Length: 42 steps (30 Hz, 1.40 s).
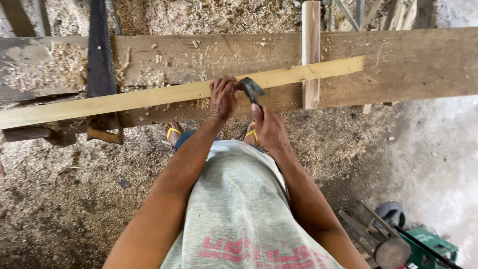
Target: The person sits on the ground hammering nails into a wooden frame using a claw hammer. They then stand, pick up wood strips from a pile, carry them to a workbench, hammer nails along a long thin wood strip, and finally pick up a hand saw and begin sawing a wood piece on the bench.
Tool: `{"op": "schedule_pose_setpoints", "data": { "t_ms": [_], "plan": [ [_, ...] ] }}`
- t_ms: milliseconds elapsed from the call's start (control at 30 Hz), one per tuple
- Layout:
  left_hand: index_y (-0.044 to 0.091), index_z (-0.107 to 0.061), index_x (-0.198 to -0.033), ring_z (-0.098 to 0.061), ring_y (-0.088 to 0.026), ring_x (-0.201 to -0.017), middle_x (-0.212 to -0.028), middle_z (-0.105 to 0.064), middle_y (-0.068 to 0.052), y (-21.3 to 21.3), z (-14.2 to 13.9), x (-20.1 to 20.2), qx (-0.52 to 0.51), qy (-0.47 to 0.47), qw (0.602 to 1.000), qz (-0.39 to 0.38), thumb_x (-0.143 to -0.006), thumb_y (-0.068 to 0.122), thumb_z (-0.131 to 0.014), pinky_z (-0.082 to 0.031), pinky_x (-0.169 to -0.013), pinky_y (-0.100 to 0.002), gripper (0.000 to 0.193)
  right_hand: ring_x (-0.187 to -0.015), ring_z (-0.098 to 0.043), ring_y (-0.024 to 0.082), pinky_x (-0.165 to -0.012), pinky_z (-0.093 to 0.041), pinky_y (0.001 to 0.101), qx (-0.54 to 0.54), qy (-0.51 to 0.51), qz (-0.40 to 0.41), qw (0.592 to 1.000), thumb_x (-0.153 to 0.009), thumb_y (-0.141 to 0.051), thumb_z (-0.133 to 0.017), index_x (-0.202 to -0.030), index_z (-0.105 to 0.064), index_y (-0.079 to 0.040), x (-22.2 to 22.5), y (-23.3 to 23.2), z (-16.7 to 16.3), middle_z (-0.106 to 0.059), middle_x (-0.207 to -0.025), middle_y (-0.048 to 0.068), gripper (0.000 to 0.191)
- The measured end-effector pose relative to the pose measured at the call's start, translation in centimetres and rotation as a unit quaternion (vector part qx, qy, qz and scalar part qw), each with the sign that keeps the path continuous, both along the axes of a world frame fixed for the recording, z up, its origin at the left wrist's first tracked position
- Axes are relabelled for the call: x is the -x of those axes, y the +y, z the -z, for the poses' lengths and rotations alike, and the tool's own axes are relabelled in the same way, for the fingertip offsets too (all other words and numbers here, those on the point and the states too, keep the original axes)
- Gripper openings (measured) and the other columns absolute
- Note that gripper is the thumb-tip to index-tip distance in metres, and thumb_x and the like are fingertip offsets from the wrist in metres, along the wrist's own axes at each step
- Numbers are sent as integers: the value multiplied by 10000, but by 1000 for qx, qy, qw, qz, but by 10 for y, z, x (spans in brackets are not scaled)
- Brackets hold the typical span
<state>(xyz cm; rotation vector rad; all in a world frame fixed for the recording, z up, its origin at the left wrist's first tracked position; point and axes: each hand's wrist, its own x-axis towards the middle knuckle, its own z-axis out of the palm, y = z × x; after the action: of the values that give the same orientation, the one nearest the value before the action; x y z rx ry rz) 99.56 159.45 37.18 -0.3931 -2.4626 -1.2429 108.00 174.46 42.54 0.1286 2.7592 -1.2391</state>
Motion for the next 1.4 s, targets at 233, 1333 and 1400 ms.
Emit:
{"op": "schedule_pose_setpoints", "data": {
  "t_ms": [233,1333,1400],
  "plan": [
    [115,-657,-957,-600,-263,-1165,-1131,-683,-15,-2,3,-1,8,-20,1000,9,-820,49,-734,-409,-985,-433,171,-417,-549,92,-308,-399,256,26,172,-4,985,-1161,-344,-388,-1170,-565,-17,-22,24,-2,-553,-586,-7,372],
    [-30,-510,-1323,-465,-380,-1215,-1313,-528,-232,-25,-31,4,202,-87,971,98,-728,308,-819,-350,-982,-537,750,-424,-627,200,-324,-457,391,-88,-128,76,985,-1091,-458,-402,-1025,-511,-75,-10,8,54,-624,-581,77,404],
    [7,-425,-1397,-444,-387,-1273,-1370,-500,-215,-34,-35,12,249,-105,960,73,-580,421,-852,-336,-1007,-559,1011,-450,-625,220,-355,-461,419,-92,-99,74,988,-1088,-456,-420,-1047,-527,-66,-12,7,51,-626,-583,87,407]
  ]
}}
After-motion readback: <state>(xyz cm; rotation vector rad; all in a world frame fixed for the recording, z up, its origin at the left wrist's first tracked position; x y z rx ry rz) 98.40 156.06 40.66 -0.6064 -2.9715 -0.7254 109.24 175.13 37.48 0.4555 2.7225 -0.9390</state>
